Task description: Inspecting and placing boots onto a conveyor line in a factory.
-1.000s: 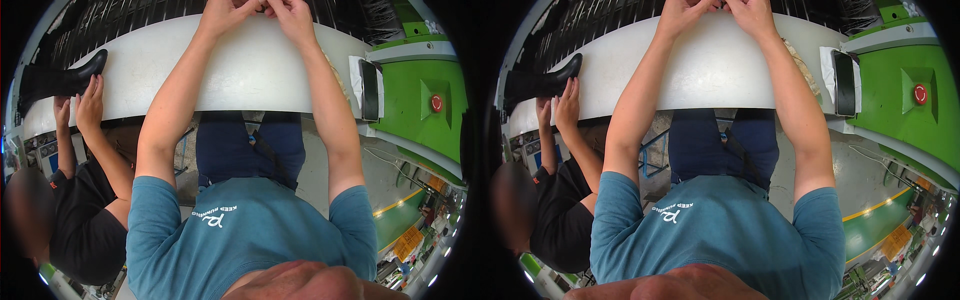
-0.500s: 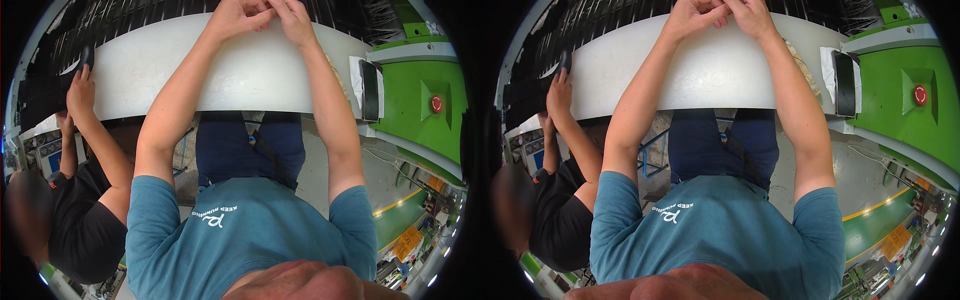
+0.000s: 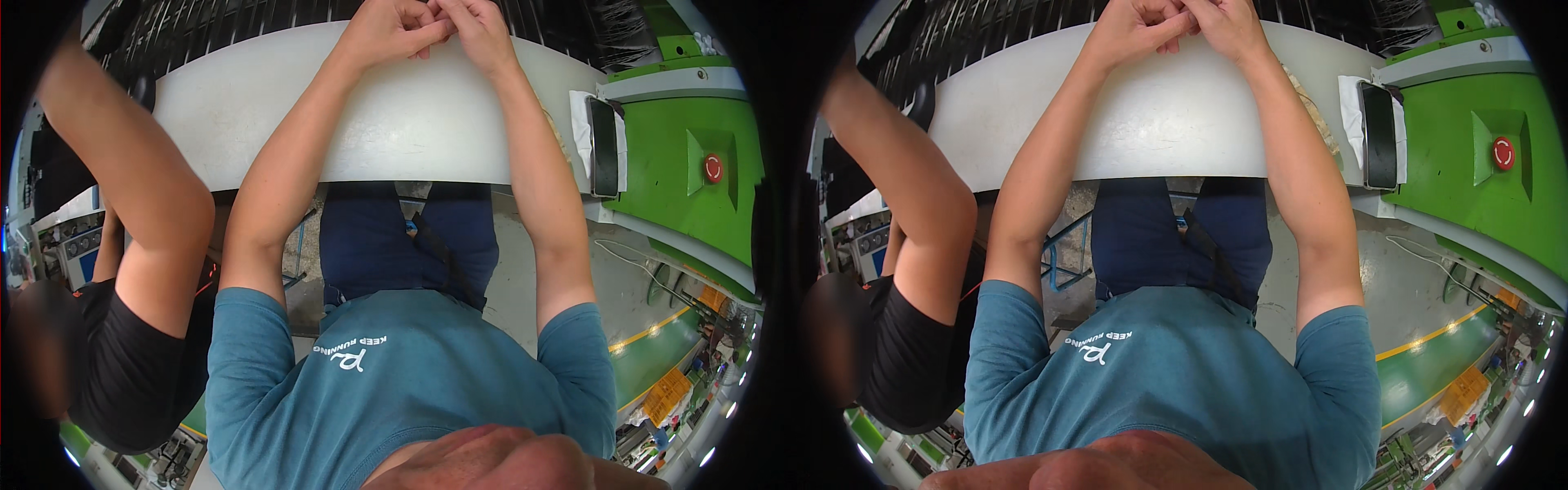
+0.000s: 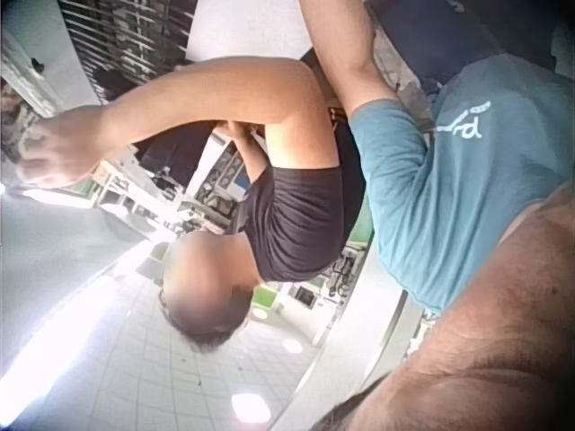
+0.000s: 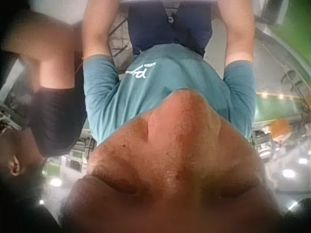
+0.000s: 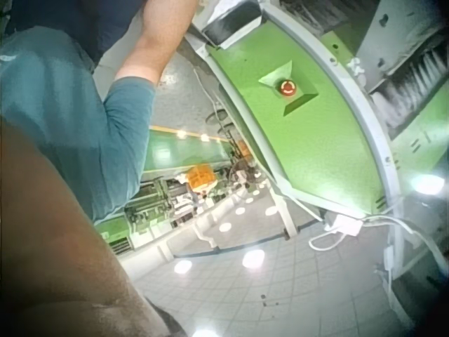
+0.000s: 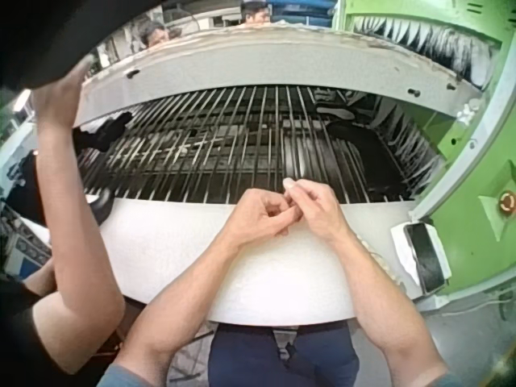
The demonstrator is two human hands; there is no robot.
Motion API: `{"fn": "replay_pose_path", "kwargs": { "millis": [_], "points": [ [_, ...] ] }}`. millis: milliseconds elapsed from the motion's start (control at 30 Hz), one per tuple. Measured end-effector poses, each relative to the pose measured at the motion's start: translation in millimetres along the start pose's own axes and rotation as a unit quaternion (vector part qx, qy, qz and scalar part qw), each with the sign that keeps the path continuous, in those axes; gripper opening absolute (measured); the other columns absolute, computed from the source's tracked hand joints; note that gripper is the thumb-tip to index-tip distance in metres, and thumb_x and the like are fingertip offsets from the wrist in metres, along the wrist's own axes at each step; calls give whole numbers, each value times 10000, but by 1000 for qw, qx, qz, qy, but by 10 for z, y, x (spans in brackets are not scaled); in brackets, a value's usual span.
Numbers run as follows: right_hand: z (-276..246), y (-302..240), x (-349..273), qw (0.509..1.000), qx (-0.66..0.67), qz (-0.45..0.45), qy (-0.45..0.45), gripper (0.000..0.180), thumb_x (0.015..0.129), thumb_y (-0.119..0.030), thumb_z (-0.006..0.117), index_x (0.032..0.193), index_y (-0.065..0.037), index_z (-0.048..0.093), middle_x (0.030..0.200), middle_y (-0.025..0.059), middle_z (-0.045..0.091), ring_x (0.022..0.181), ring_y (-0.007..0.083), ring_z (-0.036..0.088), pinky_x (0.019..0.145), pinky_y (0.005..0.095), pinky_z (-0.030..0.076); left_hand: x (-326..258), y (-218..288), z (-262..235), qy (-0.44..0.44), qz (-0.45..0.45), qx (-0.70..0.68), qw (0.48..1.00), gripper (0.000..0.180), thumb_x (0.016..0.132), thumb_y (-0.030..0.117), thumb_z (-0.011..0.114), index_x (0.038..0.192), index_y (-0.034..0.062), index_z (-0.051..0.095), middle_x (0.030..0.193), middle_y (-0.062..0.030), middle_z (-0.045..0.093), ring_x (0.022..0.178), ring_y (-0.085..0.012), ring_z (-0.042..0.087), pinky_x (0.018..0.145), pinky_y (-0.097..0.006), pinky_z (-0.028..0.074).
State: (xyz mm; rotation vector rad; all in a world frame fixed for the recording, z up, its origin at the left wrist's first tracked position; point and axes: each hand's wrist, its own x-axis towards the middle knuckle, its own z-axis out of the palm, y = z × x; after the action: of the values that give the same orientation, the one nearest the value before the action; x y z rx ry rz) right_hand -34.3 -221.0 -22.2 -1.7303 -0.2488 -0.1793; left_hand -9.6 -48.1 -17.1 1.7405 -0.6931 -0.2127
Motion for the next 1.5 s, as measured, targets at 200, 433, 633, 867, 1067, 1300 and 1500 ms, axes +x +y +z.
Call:
{"fn": "replay_pose_path", "kwargs": {
  "millis": [200,433,633,867,1067,1300,1500],
  "points": [
    [-21,-15,2,999,-29,28,-14,396,1058,-330,608,808,-28,665,694,-17,596,634,79,540,585,270,456,6,-38,-4,0,-17,25,1000,323,920,211,730,670,8,708,563,-34,657,521,-80,615,499,-259,480],
    [-2,74,20,996,-86,0,-15,350,1039,-297,656,841,-11,692,715,1,636,672,69,560,608,264,464,21,-58,4,0,20,126,992,312,879,222,730,694,-28,717,539,-77,646,497,-115,615,503,-311,495],
    [65,77,45,996,-92,-6,-8,338,1035,-302,661,878,-5,695,744,11,659,694,81,579,628,271,480,-11,-228,-16,36,99,151,983,310,895,228,717,740,-39,731,578,-94,673,541,-128,649,533,-321,519],
    [52,26,26,991,-131,-12,9,346,1037,-319,649,896,-7,693,760,25,664,710,98,599,639,280,490,3,18,-22,18,-18,142,990,311,909,226,702,753,-41,735,604,-85,693,550,-129,651,539,-319,524],
    [83,-3,11,993,-116,0,24,330,1033,-311,653,898,-14,704,766,29,678,712,97,614,641,278,498,21,-27,-37,10,23,170,985,324,908,228,701,727,-40,723,594,-95,688,544,-146,665,542,-329,529],
    [41,-14,22,995,-101,18,-1,346,1026,-314,666,868,-9,706,742,26,684,668,91,609,610,270,491,0,22,-36,16,5,141,990,332,910,239,705,716,-29,731,578,-85,680,532,-141,660,530,-326,523],
    [30,26,26,996,-89,12,0,357,1021,-320,676,857,-5,713,743,21,687,672,84,606,609,268,489,-9,67,-40,-4,-3,155,988,330,905,244,712,705,-18,733,560,-78,663,502,-123,624,499,-318,500]
  ]
}}
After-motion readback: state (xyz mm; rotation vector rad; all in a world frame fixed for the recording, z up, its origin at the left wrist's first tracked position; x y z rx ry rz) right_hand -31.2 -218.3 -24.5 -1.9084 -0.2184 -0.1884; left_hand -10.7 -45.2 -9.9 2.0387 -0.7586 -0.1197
